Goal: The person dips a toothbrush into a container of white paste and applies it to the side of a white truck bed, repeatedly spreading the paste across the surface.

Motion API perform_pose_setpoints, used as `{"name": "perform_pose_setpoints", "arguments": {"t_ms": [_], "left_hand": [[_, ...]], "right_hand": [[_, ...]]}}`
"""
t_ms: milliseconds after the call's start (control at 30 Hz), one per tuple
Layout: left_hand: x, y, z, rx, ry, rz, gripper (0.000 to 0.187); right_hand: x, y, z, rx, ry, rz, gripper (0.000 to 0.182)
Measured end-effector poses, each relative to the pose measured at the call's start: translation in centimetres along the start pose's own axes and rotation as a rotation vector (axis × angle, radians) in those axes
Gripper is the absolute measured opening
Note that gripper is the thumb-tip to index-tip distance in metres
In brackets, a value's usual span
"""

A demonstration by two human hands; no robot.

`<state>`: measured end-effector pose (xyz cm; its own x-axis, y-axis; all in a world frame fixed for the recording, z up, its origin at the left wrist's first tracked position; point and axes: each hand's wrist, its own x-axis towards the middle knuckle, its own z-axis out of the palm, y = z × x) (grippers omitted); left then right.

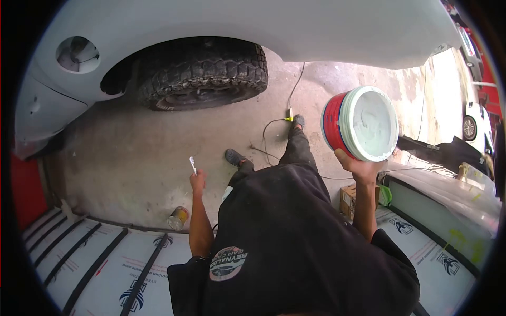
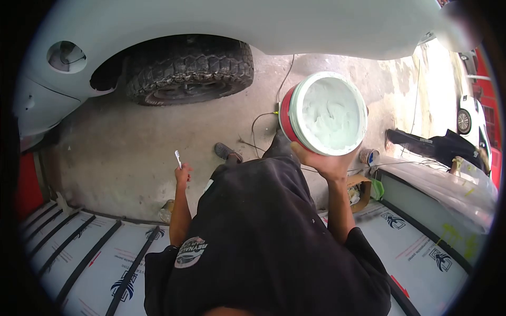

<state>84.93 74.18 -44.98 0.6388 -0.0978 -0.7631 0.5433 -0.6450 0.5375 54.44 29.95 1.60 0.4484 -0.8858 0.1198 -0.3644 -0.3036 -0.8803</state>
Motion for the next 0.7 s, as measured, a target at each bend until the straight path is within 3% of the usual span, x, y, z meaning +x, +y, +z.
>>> {"name": "perform_pose_setpoints", "arguments": {"t_ms": [167,267,333,400,467,533,567,700], "left_hand": [[-4.6,-4.2,1.9,0.040,-0.001,0.016,0.034],[-5.0,-3.3,4.4,0.170,0.003,-0.052,0.025],[-5.1,-1.1,6.6,0.356,0.080,0.065,0.027],[-1.9,-1.4,9.0,0.399,0.039,0.258,0.027],[-0.9,2.0,11.1,0.452,-0.010,0.382,0.026],[-4.9,6.9,13.0,0.520,-0.067,0.426,0.025],[-4.2,6.9,14.1,0.622,-0.075,0.607,0.025],[-9.5,16.4,19.1,0.607,-0.330,0.830,0.029]], "right_hand": [[2.4,-0.9,-0.4,0.145,0.015,0.041,0.107],[5.1,-0.8,-0.3,0.284,0.085,-0.249,0.109],[5.9,1.6,-0.3,0.264,0.084,-0.305,0.114],[5.8,2.7,-0.6,0.309,0.070,-0.275,0.114],[5.2,3.7,-0.9,0.362,0.100,-0.244,0.113],[4.6,4.4,-1.4,0.406,0.120,-0.194,0.112],[4.3,4.7,-1.7,0.421,0.124,-0.162,0.112],[3.2,6.3,-4.0,0.361,0.233,-0.115,0.110]]}}
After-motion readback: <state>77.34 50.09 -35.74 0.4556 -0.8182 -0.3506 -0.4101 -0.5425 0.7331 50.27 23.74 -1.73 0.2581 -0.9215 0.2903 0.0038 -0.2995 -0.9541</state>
